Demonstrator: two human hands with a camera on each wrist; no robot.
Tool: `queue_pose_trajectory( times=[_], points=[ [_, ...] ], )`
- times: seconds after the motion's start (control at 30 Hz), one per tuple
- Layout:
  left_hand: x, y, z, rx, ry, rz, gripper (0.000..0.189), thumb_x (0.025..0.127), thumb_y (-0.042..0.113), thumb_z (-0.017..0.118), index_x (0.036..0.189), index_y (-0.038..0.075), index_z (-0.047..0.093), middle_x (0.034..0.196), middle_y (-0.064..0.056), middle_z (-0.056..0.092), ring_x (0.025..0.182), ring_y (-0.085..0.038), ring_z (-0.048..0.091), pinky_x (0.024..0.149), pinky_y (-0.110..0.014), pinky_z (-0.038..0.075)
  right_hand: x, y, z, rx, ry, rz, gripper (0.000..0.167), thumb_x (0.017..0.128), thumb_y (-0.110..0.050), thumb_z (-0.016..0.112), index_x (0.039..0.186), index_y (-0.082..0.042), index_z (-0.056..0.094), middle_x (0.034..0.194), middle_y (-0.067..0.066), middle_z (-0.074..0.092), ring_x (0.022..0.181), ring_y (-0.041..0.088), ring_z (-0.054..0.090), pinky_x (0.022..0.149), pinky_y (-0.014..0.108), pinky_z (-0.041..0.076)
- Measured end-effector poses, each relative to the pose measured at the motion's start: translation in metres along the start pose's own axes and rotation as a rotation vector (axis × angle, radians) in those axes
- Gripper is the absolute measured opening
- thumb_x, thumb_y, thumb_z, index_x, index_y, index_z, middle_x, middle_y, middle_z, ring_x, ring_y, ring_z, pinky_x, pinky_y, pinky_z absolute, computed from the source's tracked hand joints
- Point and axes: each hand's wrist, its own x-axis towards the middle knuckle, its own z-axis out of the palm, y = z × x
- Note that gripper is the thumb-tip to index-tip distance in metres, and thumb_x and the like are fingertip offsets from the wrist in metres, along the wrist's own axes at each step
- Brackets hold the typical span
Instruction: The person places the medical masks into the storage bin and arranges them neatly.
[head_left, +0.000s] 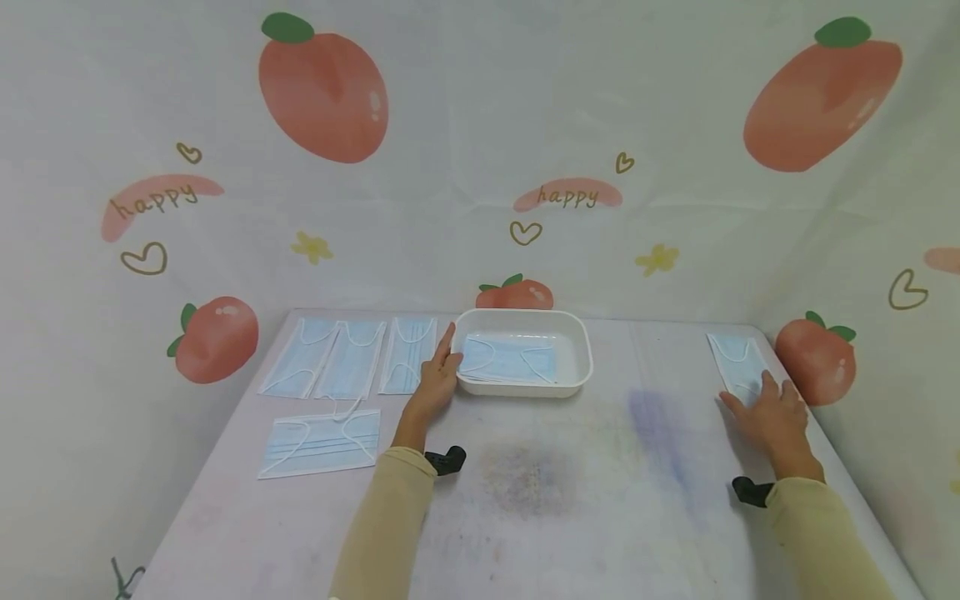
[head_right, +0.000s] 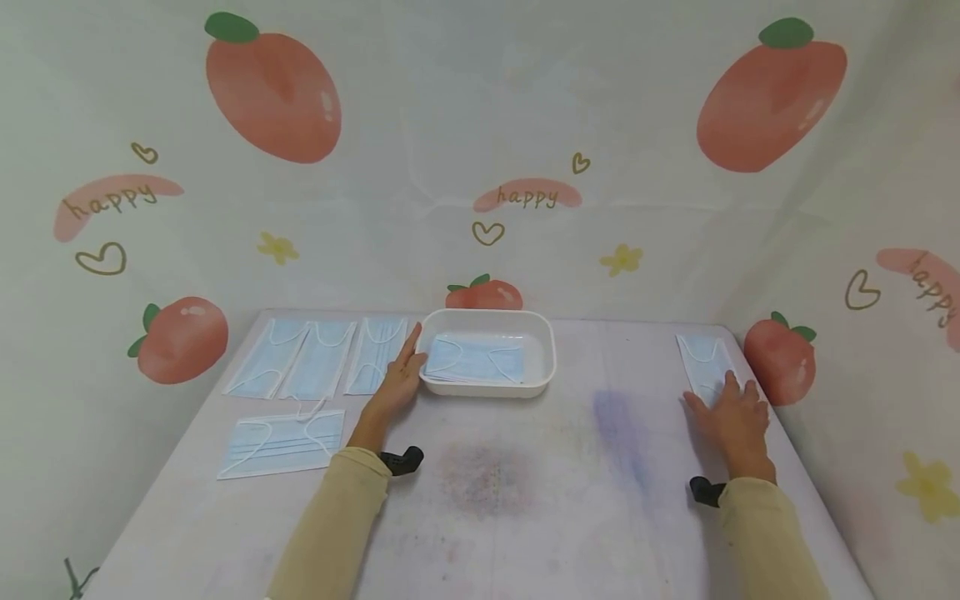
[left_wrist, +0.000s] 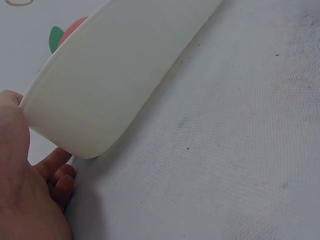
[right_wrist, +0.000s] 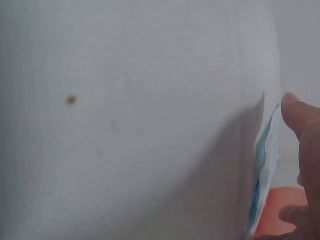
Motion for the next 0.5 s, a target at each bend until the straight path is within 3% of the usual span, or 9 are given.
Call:
queue_pose_trajectory(
  times=[0.27,0.5],
  points=[
    [0.0003,-0.0003,0.0013,0.023,0.002,0.009,0.057,0.109,0.037,0.033,0.159,0.054,0.011,0.172,-0.008,0.019,0.157,-0.043,0.008,0.123,-0.072,0.008,0.0009,0.0055,-0.0021,0.065,-0.070,0.078,0.104,0.100,-0.058,0.046,0.158,0.007,-0.011,0.159,0.041,-0.018,0.144,0.067,0.004,0.111,0.080,0.023],
    [-0.0005,0.0005,0.0008,0.033,0.000,0.025,0.058,0.109,0.035,0.032,0.161,0.049,0.011,0.172,-0.008,0.019,0.157,-0.044,0.009,0.123,-0.071,0.008,0.0017,0.0032,-0.0009,0.036,-0.050,0.089,0.094,0.100,-0.038,0.057,0.159,0.008,-0.001,0.159,0.042,-0.008,0.138,0.067,0.014,0.108,0.080,0.029]
  ],
)
